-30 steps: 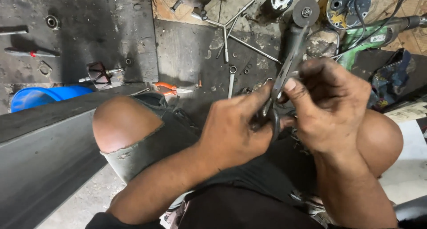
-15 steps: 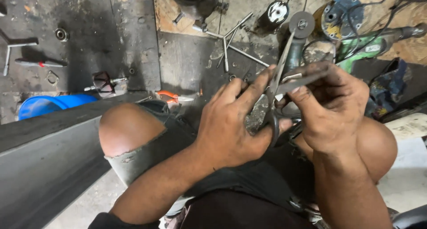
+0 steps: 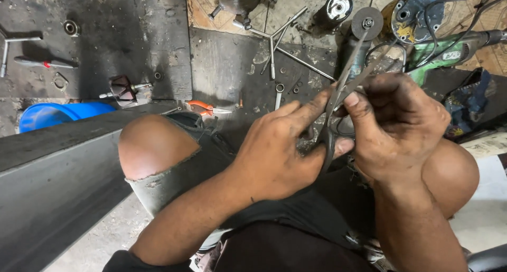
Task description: Repairing and cleaning small internal components of a motor using pliers and hands.
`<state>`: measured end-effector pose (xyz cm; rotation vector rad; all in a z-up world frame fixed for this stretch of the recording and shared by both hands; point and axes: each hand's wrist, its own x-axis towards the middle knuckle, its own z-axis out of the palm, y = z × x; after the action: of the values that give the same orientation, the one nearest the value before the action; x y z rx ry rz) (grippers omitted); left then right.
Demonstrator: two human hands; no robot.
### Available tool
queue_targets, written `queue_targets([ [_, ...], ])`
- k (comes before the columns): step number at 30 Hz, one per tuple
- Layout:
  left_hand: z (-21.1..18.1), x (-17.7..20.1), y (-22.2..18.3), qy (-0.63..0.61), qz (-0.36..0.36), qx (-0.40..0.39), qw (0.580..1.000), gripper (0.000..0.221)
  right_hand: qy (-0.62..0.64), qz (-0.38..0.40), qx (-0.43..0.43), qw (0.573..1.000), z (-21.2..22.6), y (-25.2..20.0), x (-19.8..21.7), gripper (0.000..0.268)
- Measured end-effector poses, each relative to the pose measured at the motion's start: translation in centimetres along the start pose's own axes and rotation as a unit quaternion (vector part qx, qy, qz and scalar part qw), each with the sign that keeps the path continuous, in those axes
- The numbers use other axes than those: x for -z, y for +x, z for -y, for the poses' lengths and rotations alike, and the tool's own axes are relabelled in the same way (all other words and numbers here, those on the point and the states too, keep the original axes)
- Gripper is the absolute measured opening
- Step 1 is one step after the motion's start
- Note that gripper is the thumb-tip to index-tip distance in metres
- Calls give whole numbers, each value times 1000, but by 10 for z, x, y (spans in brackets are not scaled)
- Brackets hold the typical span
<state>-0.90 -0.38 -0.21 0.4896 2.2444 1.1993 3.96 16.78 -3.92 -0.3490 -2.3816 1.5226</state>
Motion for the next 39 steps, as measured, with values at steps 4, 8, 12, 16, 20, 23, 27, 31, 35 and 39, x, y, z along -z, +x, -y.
queue_targets([
  [4, 9, -10, -2, 5, -38, -46, 998, 70, -15, -12, 31, 999, -5, -1, -1, 20],
  [8, 11, -7, -5, 26, 6, -36, 999, 95, 9, -18, 181, 983, 3, 12, -2, 12],
  [12, -5, 3, -7, -144, -65, -85, 984, 64, -63, -42, 250, 965, -19, 15, 10, 12],
  [16, -7, 5, -6, -374, -173, -3, 911, 55, -63, -31, 363, 929, -19, 8, 5, 22],
  [20, -2, 4, -7, -471, -177, -35, 864, 53, -79, -5, 365, 928, 1, 7, -2, 11],
  [23, 3, 8, -8, -424, -189, -53, 884, 53, -82, 15, 370, 925, -6, 10, -6, 29],
  [27, 6, 5, -10, -416, -219, -74, 880, 59, 10, 66, 262, 963, 5, 5, -13, 19],
  [31, 9, 3, -13, -270, -262, -163, 912, 58, 127, 47, 119, 984, 2, -6, -11, 21],
  [35, 13, 0, -11, -227, -255, -193, 920, 65, 169, 84, -38, 981, 10, -2, -2, 58],
  [39, 13, 0, -8, -186, -247, -198, 930, 64, 149, 74, -92, 982, 16, -1, -3, 47],
])
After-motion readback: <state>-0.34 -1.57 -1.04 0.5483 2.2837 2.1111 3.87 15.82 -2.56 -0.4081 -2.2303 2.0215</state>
